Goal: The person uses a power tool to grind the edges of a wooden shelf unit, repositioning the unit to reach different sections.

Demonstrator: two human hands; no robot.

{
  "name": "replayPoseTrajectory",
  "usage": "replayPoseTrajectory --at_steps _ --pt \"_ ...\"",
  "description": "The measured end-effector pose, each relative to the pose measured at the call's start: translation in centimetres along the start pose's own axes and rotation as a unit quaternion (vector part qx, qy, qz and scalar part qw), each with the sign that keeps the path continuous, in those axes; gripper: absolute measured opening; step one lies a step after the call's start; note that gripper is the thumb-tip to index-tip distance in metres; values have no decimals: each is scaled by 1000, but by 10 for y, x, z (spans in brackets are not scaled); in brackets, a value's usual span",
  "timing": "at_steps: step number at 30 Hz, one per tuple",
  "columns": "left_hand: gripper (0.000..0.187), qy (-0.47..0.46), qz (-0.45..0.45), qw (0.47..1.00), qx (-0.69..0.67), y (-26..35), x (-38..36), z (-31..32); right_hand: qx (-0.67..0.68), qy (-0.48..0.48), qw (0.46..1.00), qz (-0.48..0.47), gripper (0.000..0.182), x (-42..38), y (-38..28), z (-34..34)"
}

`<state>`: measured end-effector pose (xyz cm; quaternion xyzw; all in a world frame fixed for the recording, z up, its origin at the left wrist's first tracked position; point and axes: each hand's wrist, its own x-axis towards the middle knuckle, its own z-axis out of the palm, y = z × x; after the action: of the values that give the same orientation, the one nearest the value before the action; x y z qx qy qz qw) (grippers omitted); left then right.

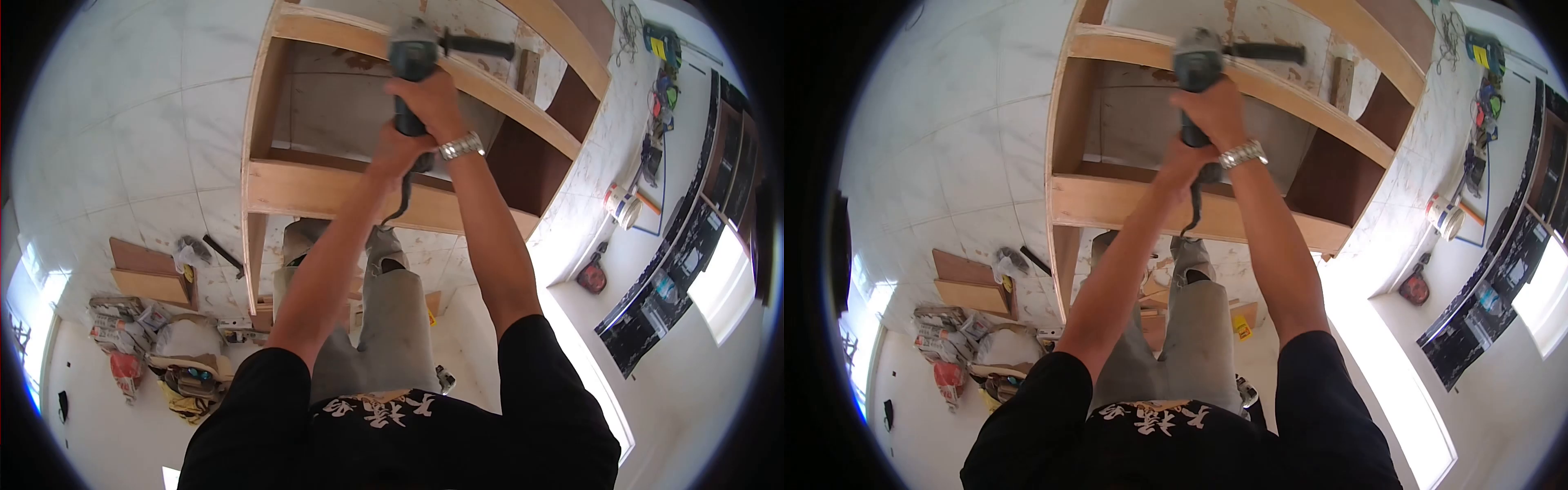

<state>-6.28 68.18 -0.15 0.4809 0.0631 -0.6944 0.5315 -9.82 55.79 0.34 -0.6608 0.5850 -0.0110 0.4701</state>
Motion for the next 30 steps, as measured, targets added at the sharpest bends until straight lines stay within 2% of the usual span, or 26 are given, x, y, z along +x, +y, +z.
replayPoseTrajectory --at_steps 2,5,9,13,16,18,21,24,27,30 --pt "42 7 5 1000 -12 4 2 -5 -44 -13 999 6 39 2 -21 7" --pt "40 -17 -6 1000 4 5 5 -4 -31 30 999 12 39 -3 -16 -2" --pt "39 -74 -30 996 45 -19 14 25 28 52 993 99 33 -11 19 -40" --pt "42 -79 -19 996 23 -31 16 27 17 36 996 76 31 -10 20 -41" --pt "37 17 8 1000 -6 -4 3 12 -24 -2 1000 14 36 -4 -3 -12" --pt "36 35 8 998 -51 10 -1 -5 -65 -26 997 -37 40 4 -21 9" --pt "36 30 12 998 -59 19 -6 -17 -65 -9 998 -1 43 3 -38 26" --pt "36 -9 -3 1000 -17 10 -3 -15 1 14 1000 22 42 -14 -36 9" --pt "36 -45 -11 999 -3 1 1 5 -16 39 995 87 40 -14 -18 -16" --pt "34 -53 -10 998 -26 -3 2 11 -4 19 998 67 37 -7 -8 -16"
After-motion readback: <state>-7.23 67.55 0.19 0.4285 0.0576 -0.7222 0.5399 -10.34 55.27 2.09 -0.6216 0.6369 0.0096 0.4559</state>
